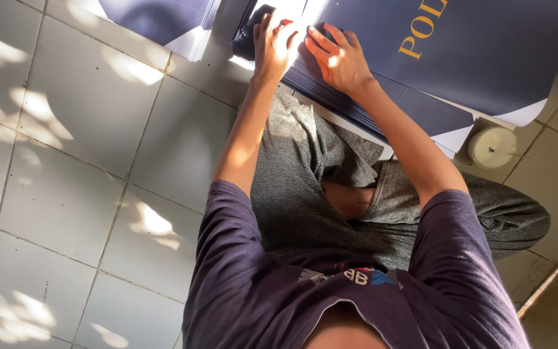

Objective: Applying glue to the edges of paper bag components using a small applicator stick

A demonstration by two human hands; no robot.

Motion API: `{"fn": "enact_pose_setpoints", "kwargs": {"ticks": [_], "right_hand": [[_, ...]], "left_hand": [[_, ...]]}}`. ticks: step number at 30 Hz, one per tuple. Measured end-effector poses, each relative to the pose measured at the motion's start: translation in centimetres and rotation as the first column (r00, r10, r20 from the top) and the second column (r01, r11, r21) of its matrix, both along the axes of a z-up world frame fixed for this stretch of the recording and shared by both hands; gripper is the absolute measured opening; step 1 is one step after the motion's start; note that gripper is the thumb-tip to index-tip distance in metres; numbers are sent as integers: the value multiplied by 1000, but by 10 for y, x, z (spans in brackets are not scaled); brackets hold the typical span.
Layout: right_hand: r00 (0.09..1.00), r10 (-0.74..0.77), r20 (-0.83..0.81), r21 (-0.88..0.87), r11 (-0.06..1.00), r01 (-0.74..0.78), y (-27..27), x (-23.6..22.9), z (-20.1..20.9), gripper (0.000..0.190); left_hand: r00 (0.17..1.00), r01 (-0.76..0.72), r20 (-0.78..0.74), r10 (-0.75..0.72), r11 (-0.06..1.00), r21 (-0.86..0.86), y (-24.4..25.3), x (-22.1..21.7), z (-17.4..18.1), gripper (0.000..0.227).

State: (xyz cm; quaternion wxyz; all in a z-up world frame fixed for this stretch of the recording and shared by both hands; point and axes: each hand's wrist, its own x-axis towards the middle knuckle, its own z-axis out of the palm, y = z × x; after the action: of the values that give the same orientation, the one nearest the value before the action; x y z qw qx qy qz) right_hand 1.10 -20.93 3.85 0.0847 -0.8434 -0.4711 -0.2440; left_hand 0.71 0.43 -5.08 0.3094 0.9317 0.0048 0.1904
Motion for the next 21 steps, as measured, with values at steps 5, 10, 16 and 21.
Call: {"fn": "enact_pose_setpoints", "kwargs": {"ticks": [5,10,16,21], "right_hand": [[999,-19,-49,-65,998,16,4,1,-3,28],[998,-51,-22,-15,999,51,1,-3,-6,25],[999,-34,-3,-161,986,33,-56,-17,4,31],[997,-45,-60,-203,979,32,-135,-38,23,30]], "left_hand": [[989,-68,137,51,990,124,2,-8,4,21],[989,-92,129,76,988,123,2,-7,-14,20],[988,-72,150,45,981,178,4,-11,-8,24],[996,-43,82,27,979,198,5,-11,-23,24]]}}
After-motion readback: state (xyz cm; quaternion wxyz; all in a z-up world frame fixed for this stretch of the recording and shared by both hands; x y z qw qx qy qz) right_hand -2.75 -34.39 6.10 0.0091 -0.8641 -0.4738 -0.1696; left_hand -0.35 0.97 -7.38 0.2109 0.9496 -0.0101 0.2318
